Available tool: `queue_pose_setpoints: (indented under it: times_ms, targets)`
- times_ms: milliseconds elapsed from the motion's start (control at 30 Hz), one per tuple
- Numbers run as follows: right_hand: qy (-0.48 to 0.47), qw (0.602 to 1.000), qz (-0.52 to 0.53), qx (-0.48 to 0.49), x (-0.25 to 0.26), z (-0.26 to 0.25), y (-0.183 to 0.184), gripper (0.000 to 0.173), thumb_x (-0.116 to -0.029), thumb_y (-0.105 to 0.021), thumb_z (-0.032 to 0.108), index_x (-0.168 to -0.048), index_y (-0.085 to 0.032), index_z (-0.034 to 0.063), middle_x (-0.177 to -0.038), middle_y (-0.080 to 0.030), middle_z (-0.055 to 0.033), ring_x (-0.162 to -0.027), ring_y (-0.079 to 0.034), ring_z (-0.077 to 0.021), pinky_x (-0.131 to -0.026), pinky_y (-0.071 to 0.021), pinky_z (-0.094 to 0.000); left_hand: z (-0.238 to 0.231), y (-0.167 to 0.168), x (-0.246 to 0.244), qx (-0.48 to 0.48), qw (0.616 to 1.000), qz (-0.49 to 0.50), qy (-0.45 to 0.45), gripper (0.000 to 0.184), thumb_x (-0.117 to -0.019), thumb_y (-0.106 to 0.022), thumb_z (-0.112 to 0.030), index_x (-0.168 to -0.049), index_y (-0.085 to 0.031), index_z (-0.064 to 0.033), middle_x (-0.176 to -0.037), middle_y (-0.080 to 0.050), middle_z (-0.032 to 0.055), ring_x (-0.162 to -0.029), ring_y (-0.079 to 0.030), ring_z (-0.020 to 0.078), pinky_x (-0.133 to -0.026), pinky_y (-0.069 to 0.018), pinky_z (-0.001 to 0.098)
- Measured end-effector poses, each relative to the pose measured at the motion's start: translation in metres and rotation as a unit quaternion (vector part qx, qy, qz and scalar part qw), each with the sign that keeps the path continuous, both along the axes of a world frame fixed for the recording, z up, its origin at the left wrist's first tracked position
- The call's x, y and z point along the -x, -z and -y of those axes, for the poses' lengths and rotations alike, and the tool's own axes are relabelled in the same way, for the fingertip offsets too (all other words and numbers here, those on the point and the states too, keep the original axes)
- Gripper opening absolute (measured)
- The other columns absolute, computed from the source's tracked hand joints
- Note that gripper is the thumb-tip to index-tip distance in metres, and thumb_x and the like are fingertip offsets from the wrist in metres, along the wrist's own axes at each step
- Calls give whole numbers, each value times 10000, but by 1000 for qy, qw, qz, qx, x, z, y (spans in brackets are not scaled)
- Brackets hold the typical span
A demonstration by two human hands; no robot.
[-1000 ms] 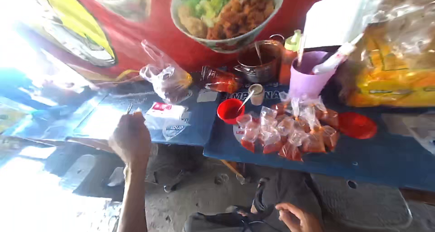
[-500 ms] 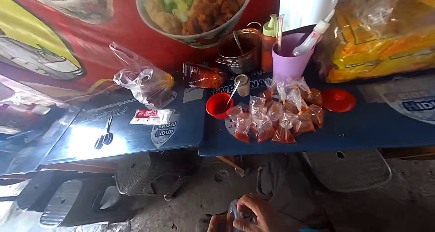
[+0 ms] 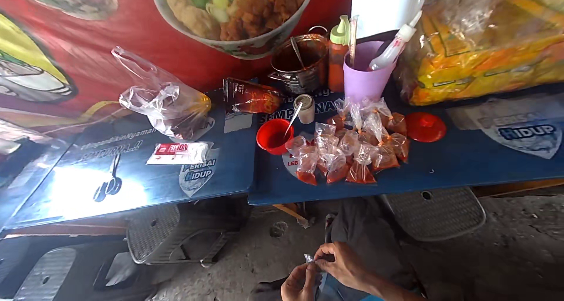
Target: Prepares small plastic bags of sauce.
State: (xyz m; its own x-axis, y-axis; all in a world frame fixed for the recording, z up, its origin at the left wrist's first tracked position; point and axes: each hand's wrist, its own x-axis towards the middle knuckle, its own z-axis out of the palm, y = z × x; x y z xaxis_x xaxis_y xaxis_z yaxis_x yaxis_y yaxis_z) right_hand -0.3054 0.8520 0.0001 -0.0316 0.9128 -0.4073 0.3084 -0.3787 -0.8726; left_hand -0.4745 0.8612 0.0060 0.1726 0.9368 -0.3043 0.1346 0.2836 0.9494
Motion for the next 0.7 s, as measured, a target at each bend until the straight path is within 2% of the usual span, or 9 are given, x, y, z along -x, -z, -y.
queue_pose_setpoints:
  times_ms: [133,200,267,333,400,467,533,600,700]
  targets:
    - [62,997,33,-21,-3,1,13,283,-1003,-607,277,-1095,-756,55,-1035,-746,-129,-1009,-704,-262,-924,-528,-506,0,7,1,-64,991,-113,24,120,-953,-653,-45,-949,-714,59,-765,-748,91,-662,-729,118,-683,-632,297]
    - [100,994,14,-32,-2,2,19,273,-999,-600,254,-1081,-736,31,-998,-732,-133,-953,-700,-251,-885,-536,-484,2,13,-1,-99,974,-200,43,145,-946,-676,-83,-949,-731,51,-774,-748,114,-671,-734,159,-692,-629,353]
    - [129,991,-30,-27,3,2,26,241,-998,-583,208,-1064,-696,5,-922,-689,-124,-851,-663,-211,-809,-529,-422,2,18,-6,-106,958,-261,61,158,-937,-685,-107,-951,-742,40,-775,-742,132,-686,-727,217,-708,-601,443]
    - [152,983,-101,-2,5,2,32,195,-1010,-569,151,-1066,-653,-17,-875,-636,-99,-763,-612,-153,-746,-522,-342,2,23,-9,-98,955,-273,66,173,-940,-679,-134,-939,-740,28,-754,-728,126,-671,-708,224,-695,-580,464]
    - [163,974,-159,19,3,0,33,159,-1021,-556,98,-1069,-622,-39,-883,-618,-91,-746,-605,-125,-733,-532,-301,2,26,-12,-93,955,-274,66,192,-953,-656,-152,-931,-731,23,-742,-717,115,-662,-697,215,-688,-575,452]
    - [167,964,-200,50,1,1,30,127,-1027,-547,65,-1059,-612,-39,-890,-639,-73,-731,-583,-93,-705,-501,-268,3,25,-15,-99,945,-303,70,202,-953,-649,-146,-933,-730,38,-749,-718,145,-686,-705,273,-705,-563,513]
    - [170,954,-229,91,0,3,28,102,-1029,-549,72,-1035,-621,1,-853,-649,-26,-671,-529,-53,-618,-427,-227,2,27,-16,-104,932,-340,74,214,-948,-641,-154,-925,-731,38,-753,-716,165,-707,-708,322,-715,-547,565]
    - [177,935,-269,149,0,3,27,89,-1045,-536,101,-1033,-610,54,-828,-609,11,-623,-472,-41,-565,-376,-217,1,33,-17,-94,925,-359,75,225,-952,-639,-169,-937,-733,34,-760,-712,172,-722,-704,342,-723,-541,581]
    - [209,908,-304,201,2,1,31,83,-1052,-528,117,-1014,-597,92,-771,-564,35,-578,-455,-39,-531,-365,-207,4,42,-17,-93,930,-348,76,232,-958,-635,-158,-1026,-745,35,-829,-736,192,-783,-723,366,-766,-547,601]
